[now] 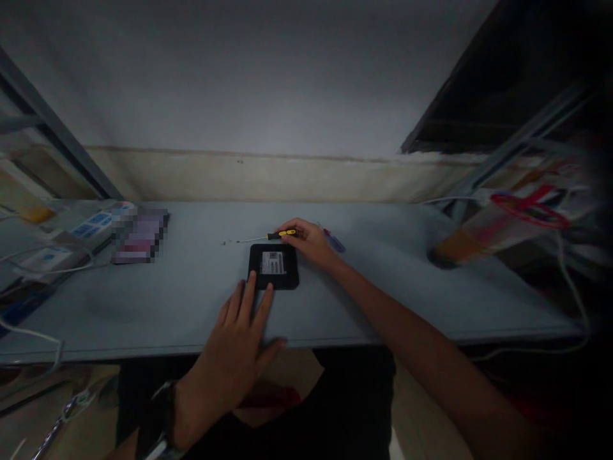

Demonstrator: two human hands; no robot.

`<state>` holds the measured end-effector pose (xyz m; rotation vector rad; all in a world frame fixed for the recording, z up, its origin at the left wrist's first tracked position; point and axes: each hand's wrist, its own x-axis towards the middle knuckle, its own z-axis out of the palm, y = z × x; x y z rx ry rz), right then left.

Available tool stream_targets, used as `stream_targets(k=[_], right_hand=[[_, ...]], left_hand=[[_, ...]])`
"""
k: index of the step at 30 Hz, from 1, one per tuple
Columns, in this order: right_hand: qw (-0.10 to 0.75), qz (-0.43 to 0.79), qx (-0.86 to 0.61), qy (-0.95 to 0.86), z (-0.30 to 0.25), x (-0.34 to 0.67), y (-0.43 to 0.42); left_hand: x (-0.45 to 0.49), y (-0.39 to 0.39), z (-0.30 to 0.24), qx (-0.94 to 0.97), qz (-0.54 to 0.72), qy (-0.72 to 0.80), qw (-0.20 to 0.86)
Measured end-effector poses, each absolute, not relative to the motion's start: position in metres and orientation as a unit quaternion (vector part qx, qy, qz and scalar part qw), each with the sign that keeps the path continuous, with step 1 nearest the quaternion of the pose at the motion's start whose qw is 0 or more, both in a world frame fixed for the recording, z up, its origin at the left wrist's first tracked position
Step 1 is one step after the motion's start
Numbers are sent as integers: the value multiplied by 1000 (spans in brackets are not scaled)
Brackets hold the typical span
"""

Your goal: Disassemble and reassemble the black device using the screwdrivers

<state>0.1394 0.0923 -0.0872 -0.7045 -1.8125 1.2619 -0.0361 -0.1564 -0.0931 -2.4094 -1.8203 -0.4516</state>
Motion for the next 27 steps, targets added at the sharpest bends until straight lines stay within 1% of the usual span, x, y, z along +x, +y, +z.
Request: stream_targets(k=[6, 11, 18, 21, 26, 27], right_hand=[[380, 538, -253, -708, -87, 133, 103], [358, 565, -249, -700, -90, 118, 119], [364, 577, -247, -689, -91, 112, 125], [370, 584, -248, -679, -92, 113, 125], [393, 599, -254, -650, -95, 113, 129], [399, 603, -255, -642, -96, 114, 130]], left_hand=[[-25, -160, -107, -765, -170, -614, 95], [-19, -158, -104, -755, -161, -627, 98], [-18, -157, -104, -756, -170, -625, 96], [-17, -158, -102, -754, -178, -627, 81], [-19, -145, -81, -741, -222, -634, -15], [-21, -137, -77, -732, -232, -641, -15]])
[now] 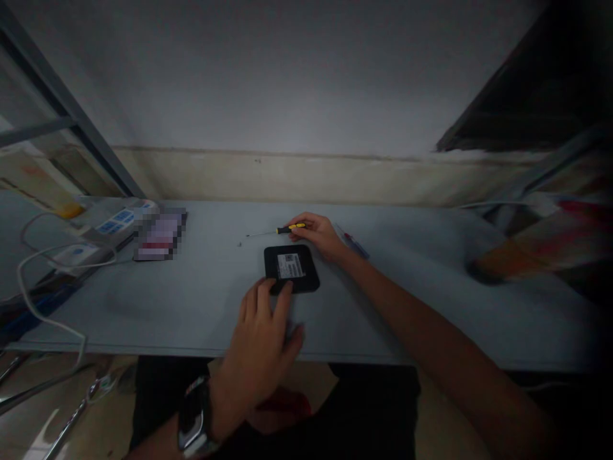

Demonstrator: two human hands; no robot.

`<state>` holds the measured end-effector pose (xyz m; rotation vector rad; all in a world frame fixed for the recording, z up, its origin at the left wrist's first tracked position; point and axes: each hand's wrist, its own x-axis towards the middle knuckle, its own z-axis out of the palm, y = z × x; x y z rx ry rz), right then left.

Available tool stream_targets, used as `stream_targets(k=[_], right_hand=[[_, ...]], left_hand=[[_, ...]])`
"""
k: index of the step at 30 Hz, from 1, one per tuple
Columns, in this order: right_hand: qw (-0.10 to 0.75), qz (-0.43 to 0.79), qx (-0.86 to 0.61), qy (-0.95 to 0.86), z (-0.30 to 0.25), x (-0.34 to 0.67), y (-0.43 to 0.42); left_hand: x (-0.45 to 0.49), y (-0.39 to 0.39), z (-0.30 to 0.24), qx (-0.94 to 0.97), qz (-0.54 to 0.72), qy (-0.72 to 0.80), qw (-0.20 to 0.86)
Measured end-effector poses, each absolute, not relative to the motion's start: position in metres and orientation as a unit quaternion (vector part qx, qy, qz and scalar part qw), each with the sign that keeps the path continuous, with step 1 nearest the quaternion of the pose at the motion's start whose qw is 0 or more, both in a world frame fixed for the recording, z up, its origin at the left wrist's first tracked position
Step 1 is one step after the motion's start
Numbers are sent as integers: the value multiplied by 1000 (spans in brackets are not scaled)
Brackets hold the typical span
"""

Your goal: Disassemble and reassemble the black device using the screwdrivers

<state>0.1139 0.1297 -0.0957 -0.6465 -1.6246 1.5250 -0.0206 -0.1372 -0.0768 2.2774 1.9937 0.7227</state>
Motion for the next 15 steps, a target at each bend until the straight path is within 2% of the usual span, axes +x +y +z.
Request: stream_targets(k=[4, 9, 15], right_hand=[[421, 625, -257, -605, -97, 116, 133], [447, 658, -255, -550, -92, 123, 137], [449, 681, -269, -512, -86, 138, 137]], left_hand=[[-33, -94, -68, 749, 227, 623, 10], [-55, -44, -76, 752, 224, 615, 80], [-80, -29, -79, 788, 215, 565, 120]])
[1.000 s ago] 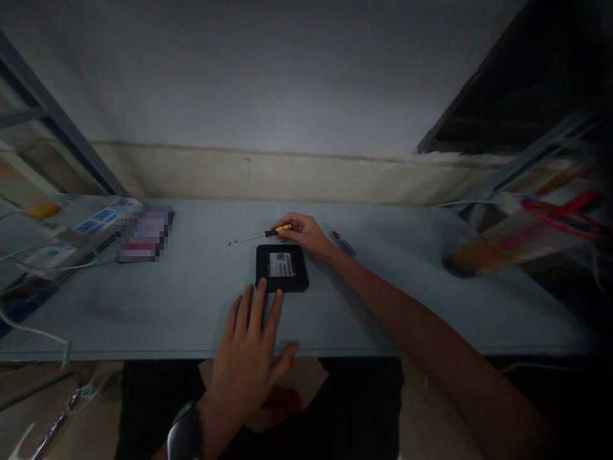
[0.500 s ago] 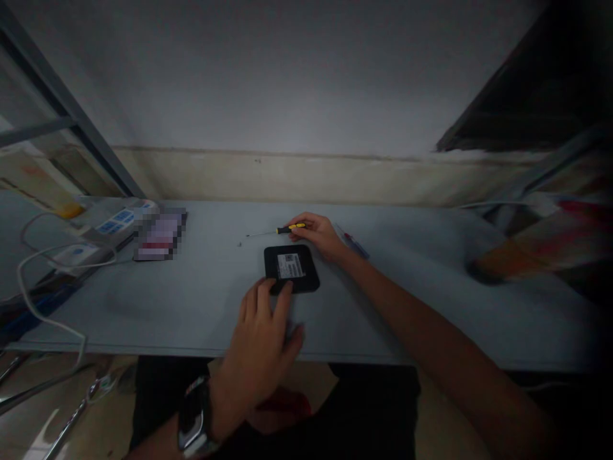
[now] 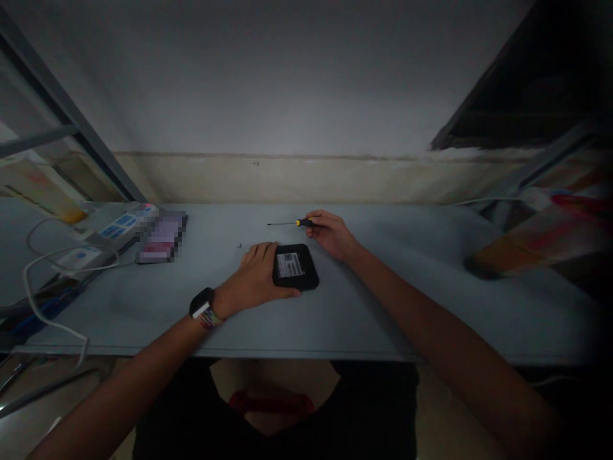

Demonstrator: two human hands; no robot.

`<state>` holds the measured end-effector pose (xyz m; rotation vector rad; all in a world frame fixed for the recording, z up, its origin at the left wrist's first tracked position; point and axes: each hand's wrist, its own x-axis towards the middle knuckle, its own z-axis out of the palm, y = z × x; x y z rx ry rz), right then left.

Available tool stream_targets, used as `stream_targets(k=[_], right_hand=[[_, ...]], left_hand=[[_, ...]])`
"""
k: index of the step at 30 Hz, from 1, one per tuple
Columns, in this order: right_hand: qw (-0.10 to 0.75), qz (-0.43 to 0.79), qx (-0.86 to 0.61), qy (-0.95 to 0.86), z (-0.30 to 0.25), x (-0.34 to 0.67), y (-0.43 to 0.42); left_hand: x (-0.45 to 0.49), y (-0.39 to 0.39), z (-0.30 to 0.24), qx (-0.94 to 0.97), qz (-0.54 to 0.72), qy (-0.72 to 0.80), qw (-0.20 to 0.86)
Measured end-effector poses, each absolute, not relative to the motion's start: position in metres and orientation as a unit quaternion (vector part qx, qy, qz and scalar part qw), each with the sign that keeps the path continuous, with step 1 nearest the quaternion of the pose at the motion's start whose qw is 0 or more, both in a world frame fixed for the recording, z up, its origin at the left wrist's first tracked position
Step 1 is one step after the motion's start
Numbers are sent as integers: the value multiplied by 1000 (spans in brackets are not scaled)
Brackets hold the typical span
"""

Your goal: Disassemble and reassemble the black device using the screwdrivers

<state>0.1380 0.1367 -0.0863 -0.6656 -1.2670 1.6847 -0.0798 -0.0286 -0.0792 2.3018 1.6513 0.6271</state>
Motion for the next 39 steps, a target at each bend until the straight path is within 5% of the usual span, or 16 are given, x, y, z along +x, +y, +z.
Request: stream_targets(k=[14, 39], right_hand=[[449, 645, -294, -544, -87, 153, 136], [457, 602, -307, -578, -83, 157, 124]], left_hand=[[-117, 10, -48, 856, 133, 461, 192], [-106, -1, -70, 849, 230, 449, 155]])
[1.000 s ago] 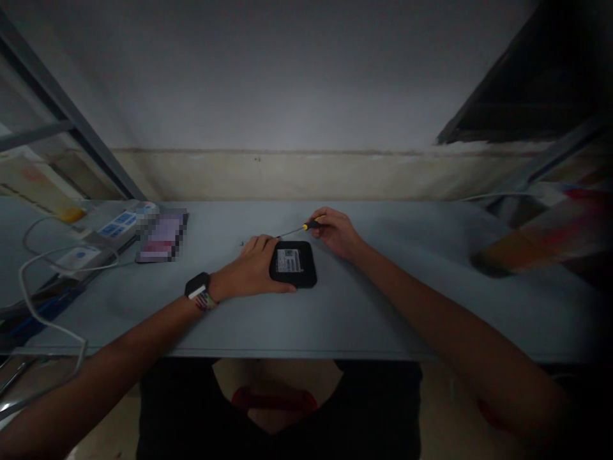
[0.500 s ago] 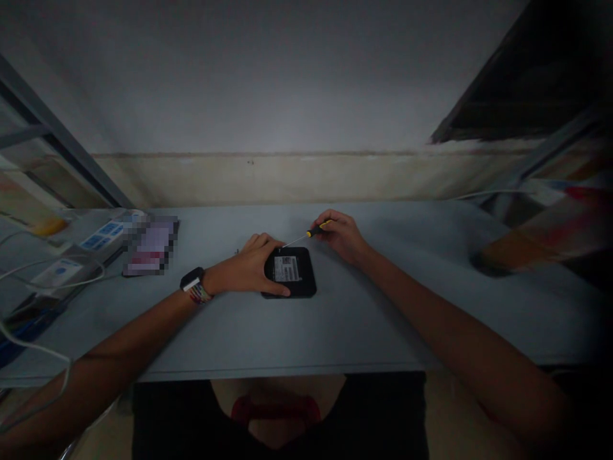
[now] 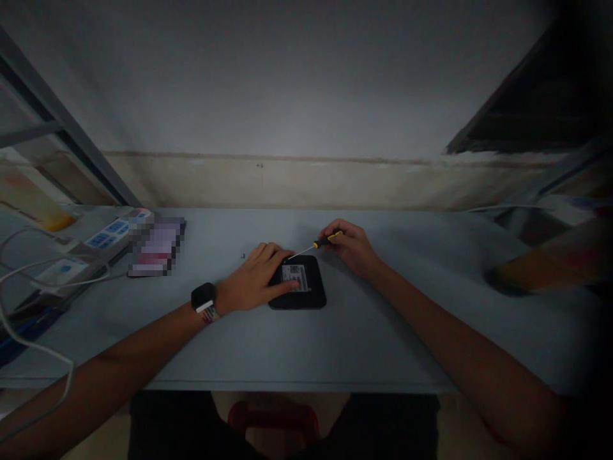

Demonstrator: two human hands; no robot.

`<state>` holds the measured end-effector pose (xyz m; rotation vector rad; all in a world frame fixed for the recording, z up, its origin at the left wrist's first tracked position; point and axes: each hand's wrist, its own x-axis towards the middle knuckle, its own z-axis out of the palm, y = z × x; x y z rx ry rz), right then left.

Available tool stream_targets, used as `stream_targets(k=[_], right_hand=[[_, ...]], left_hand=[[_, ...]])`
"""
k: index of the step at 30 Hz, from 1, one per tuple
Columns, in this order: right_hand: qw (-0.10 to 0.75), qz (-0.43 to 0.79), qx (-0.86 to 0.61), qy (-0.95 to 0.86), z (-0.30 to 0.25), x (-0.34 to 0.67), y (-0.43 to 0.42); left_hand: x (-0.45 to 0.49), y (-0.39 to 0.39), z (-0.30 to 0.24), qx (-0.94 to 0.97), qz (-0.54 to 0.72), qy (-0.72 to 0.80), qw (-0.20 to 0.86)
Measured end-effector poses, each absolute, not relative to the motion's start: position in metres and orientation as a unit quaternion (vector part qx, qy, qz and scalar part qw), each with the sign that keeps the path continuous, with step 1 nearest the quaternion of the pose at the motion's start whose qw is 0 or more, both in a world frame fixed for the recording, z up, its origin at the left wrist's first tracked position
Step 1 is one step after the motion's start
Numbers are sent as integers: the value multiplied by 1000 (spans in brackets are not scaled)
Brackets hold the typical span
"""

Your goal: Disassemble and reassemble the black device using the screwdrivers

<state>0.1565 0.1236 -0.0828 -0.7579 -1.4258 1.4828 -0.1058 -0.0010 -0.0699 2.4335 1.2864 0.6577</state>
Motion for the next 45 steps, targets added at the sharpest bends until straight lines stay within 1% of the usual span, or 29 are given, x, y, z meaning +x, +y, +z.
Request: stream_targets(k=[31, 38, 45], right_hand=[[462, 586, -306, -591, -85, 157, 123], [463, 572, -310, -603, -88, 156, 124], [467, 556, -321, -607, -90, 157, 126]], left_hand=[[-107, -1, -72, 856, 228, 443, 137], [-108, 0, -75, 852, 240, 443, 140], [-107, -1, -75, 833, 283, 451, 150]])
